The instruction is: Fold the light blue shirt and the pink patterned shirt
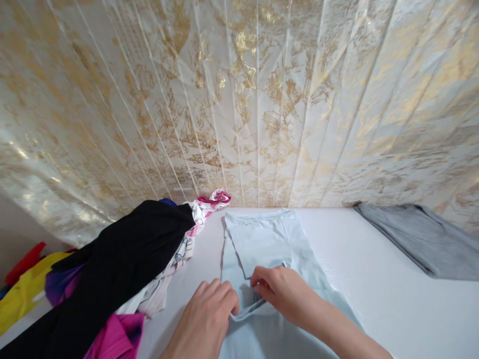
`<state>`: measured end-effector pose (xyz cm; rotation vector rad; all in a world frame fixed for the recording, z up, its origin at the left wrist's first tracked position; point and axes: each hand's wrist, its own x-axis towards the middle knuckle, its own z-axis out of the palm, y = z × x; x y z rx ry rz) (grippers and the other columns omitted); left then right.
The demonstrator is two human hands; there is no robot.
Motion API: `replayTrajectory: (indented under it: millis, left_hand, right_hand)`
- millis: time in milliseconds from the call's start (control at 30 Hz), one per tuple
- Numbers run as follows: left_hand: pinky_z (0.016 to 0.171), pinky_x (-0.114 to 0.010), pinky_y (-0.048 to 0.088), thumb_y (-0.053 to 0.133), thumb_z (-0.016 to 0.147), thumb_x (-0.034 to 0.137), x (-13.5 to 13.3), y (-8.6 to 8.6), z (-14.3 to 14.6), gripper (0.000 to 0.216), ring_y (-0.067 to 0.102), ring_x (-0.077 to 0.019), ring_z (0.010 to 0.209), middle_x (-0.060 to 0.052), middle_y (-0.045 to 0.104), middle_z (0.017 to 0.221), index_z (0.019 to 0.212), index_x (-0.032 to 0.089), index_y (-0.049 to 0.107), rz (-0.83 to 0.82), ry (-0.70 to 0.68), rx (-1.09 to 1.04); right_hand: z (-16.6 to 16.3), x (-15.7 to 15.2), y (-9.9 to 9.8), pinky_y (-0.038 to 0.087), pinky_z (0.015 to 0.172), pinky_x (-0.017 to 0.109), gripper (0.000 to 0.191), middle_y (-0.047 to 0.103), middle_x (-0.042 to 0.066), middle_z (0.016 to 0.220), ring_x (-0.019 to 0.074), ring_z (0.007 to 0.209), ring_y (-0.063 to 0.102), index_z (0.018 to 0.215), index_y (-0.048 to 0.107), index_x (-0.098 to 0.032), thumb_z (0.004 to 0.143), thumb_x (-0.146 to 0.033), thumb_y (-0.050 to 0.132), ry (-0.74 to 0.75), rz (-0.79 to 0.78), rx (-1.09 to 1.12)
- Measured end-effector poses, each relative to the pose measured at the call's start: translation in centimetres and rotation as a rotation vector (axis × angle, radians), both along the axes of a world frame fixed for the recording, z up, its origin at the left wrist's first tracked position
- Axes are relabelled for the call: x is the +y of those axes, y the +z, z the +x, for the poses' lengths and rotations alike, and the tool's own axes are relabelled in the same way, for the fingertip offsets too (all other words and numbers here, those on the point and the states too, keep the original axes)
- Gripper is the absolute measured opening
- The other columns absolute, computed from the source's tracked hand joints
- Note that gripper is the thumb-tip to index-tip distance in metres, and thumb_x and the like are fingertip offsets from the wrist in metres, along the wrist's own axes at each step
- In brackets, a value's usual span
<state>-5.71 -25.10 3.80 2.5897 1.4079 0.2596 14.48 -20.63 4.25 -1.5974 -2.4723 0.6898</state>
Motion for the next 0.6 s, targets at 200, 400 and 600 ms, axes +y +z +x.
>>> replayTrajectory:
  millis: [200, 400, 600]
  left_hand:
    - [0.07, -0.031, 0.028, 0.044, 0.072, -0.005, 0.2, 0.2, 0.0, 0.03, 0.049, -0.0192, 0.079, 0.001, 0.058, 0.084, 0.085, 0.021, 0.055, -0.049, 0.016, 0.009]
    - [0.083, -0.03, 0.035, 0.049, 0.087, 0.015, 1.0, 1.3, -0.3, 0.01, 0.051, -0.0205, 0.097, -0.001, 0.055, 0.102, 0.083, 0.022, 0.055, -0.169, 0.052, -0.238]
    - [0.069, -0.024, 0.039, 0.042, 0.094, 0.032, 2.4, 1.8, -0.1, 0.02, 0.056, -0.0151, 0.077, 0.002, 0.055, 0.088, 0.079, 0.022, 0.049, -0.382, 0.115, -0.358]
  right_hand:
    - [-1.6, 0.3, -0.5, 0.031, 0.058, 0.025, 0.02, 0.076, 0.002, 0.081, 0.0207, 0.077, 0.069, 0.097, 0.07, -0.025, 0.079, -0.024, 0.062, -0.024, -0.042, -0.037]
    - [-1.0, -0.1, 0.9, 0.032, 0.058, 0.022, 0.017, 0.074, 0.001, 0.08, 0.0158, 0.07, 0.065, 0.084, 0.068, -0.023, 0.075, -0.015, 0.056, -0.023, 0.003, 0.061]
    - [0.0, -0.1, 1.2, 0.034, 0.057, 0.019, 0.024, 0.072, 0.0, 0.074, 0.0126, 0.064, 0.062, 0.083, 0.068, -0.021, 0.071, -0.008, 0.053, -0.019, -0.04, 0.164]
